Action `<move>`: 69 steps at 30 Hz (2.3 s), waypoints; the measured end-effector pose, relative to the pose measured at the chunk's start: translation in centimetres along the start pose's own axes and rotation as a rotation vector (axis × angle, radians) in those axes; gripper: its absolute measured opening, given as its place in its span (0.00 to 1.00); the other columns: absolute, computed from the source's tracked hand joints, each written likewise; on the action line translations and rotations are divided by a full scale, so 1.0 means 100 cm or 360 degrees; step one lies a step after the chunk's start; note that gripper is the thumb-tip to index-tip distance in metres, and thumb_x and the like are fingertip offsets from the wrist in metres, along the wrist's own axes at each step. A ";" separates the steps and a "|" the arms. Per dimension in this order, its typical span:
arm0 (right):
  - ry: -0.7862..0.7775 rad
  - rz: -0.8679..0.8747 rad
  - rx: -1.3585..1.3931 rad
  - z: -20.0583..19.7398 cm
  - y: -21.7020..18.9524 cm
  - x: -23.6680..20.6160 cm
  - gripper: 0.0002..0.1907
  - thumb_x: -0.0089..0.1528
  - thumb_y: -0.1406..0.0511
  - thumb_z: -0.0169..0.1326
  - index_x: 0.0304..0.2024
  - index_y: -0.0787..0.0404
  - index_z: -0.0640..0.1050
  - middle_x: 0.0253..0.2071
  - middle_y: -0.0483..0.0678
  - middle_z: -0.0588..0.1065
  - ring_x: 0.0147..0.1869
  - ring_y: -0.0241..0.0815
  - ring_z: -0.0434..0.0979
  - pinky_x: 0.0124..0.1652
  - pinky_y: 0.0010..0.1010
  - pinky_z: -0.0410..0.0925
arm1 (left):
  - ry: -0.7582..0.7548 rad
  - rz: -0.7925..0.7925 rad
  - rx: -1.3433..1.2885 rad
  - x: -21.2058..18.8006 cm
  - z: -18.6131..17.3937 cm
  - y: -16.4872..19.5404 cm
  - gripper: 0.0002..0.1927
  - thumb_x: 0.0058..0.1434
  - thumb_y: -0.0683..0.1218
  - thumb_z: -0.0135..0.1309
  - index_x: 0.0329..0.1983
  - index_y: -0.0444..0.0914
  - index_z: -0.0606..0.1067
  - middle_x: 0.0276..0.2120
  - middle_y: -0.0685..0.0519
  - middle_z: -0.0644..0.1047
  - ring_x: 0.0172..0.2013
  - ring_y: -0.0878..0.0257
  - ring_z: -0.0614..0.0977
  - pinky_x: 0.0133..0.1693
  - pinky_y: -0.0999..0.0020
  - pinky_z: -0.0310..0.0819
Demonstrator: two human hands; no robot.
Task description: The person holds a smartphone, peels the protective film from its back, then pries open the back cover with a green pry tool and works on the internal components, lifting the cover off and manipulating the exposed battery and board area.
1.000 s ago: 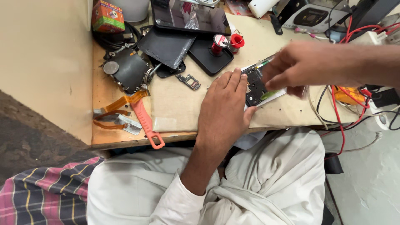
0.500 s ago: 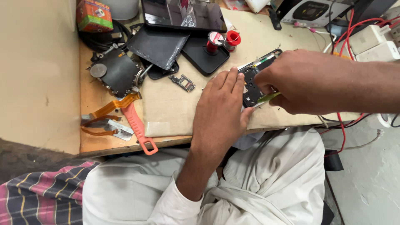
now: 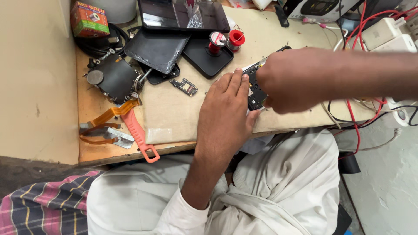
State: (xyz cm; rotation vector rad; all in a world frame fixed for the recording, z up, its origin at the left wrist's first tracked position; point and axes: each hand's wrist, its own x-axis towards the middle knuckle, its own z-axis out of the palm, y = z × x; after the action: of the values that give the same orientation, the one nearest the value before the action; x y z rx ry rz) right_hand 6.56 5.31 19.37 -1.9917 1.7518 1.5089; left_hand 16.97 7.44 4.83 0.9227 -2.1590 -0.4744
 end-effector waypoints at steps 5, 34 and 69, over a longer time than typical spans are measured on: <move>0.0389 -0.0284 -0.0246 0.013 -0.012 -0.014 0.06 0.56 0.66 0.58 0.35 0.59 0.82 0.29 0.52 0.79 0.37 0.53 0.83 0.38 0.44 0.75 | 0.0002 -0.0005 0.0008 -0.005 -0.001 -0.002 0.41 0.50 0.52 0.67 0.63 0.27 0.69 0.63 0.41 0.70 0.64 0.50 0.69 0.66 0.58 0.58; 0.1718 -0.0062 0.2433 0.223 0.118 0.032 0.10 0.65 0.75 0.62 0.49 0.73 0.79 0.37 0.54 0.79 0.38 0.38 0.78 0.38 0.26 0.70 | 0.0048 -0.0056 0.0113 0.060 0.053 0.042 0.43 0.52 0.53 0.65 0.65 0.25 0.65 0.61 0.40 0.69 0.62 0.46 0.68 0.64 0.52 0.59; 0.1832 0.0029 0.2674 0.327 0.164 0.097 0.06 0.68 0.72 0.61 0.45 0.69 0.77 0.38 0.53 0.77 0.37 0.36 0.76 0.40 0.20 0.68 | -0.0091 -0.0129 0.0070 0.127 0.138 0.053 0.44 0.55 0.53 0.67 0.70 0.30 0.63 0.66 0.43 0.68 0.66 0.47 0.67 0.67 0.52 0.61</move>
State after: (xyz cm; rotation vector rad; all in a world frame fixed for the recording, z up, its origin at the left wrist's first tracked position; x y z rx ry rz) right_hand -27.22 13.39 4.35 -1.5189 1.8836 -1.2754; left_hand -1.85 2.35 4.72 1.0353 -2.1977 -0.5002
